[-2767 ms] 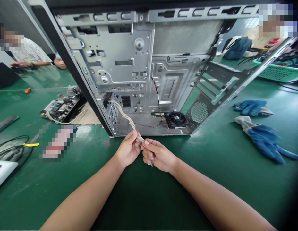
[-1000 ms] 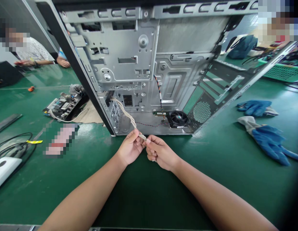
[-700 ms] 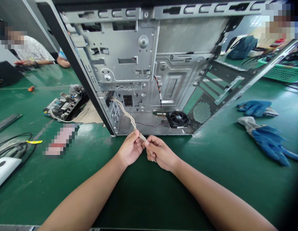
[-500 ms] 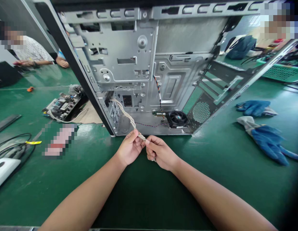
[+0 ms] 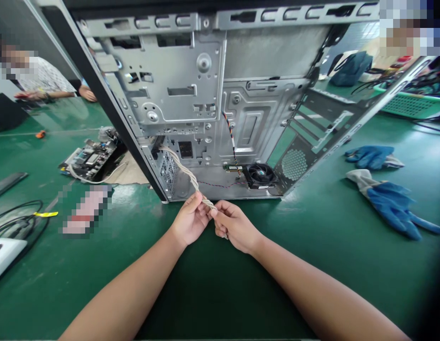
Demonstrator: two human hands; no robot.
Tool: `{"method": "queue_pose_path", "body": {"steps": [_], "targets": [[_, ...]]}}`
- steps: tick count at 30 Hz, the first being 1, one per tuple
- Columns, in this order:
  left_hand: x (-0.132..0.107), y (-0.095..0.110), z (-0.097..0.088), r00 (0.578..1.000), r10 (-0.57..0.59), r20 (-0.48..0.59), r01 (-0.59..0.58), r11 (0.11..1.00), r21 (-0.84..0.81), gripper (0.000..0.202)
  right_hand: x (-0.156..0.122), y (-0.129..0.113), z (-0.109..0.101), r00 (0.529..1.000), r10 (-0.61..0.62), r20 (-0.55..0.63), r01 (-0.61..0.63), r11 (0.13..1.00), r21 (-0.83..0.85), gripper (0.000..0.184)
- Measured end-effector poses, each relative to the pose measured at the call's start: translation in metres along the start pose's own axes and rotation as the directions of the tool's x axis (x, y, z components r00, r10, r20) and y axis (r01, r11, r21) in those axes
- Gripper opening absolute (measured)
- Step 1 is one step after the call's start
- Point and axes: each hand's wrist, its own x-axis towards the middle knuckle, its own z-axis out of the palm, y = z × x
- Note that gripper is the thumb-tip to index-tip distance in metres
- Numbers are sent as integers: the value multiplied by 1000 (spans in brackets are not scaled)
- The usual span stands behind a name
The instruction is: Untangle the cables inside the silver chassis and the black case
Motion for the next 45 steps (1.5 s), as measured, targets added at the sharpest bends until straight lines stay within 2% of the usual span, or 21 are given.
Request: {"method": "queue_pose_path", "body": {"steps": [6, 9, 16, 24, 28, 33, 37, 39, 42, 45], "targets": [[-1, 0, 3, 1000, -4, -12, 4, 1000, 23, 31, 2, 3, -3, 997, -62, -46, 55, 987, -149, 29], [-1, 1, 5, 1000, 10, -9, -9, 999, 49, 31, 2, 4, -4, 997, -69, -39, 62, 984, -170, 29], [0, 1, 2, 1000, 20, -7, -19, 998, 67, 25, 2, 1, -3, 1000, -30, -3, 30, 998, -61, 24], [1, 2, -3, 999, -17, 40, 15, 999, 43, 23, -1, -6, -3, 986, 127, 106, -144, 974, 175, 23], [0, 2, -3, 998, -29, 60, 27, 999, 30, 24, -1, -6, -4, 982, 146, 119, -166, 969, 181, 25], [-1, 0, 3, 999, 33, 0, -33, 997, 70, 27, 0, -1, -3, 999, 42, 20, -43, 999, 13, 29], [-1, -1, 4, 993, 95, -63, -85, 986, 146, 27, 1, 0, -2, 994, -54, -95, 31, 973, -229, 28], [0, -1, 4, 990, 113, -84, -97, 979, 178, 27, 0, -1, -4, 977, -168, -134, 98, 902, -420, 24], [-1, 0, 4, 988, 116, -97, -95, 975, 200, 26, -1, -2, -6, 927, -365, -91, 217, 716, -663, 17], [-1, 1, 4, 992, 96, -77, -80, 977, 196, 26, -2, -4, -6, 909, -415, -38, 246, 608, -755, 13]]}}
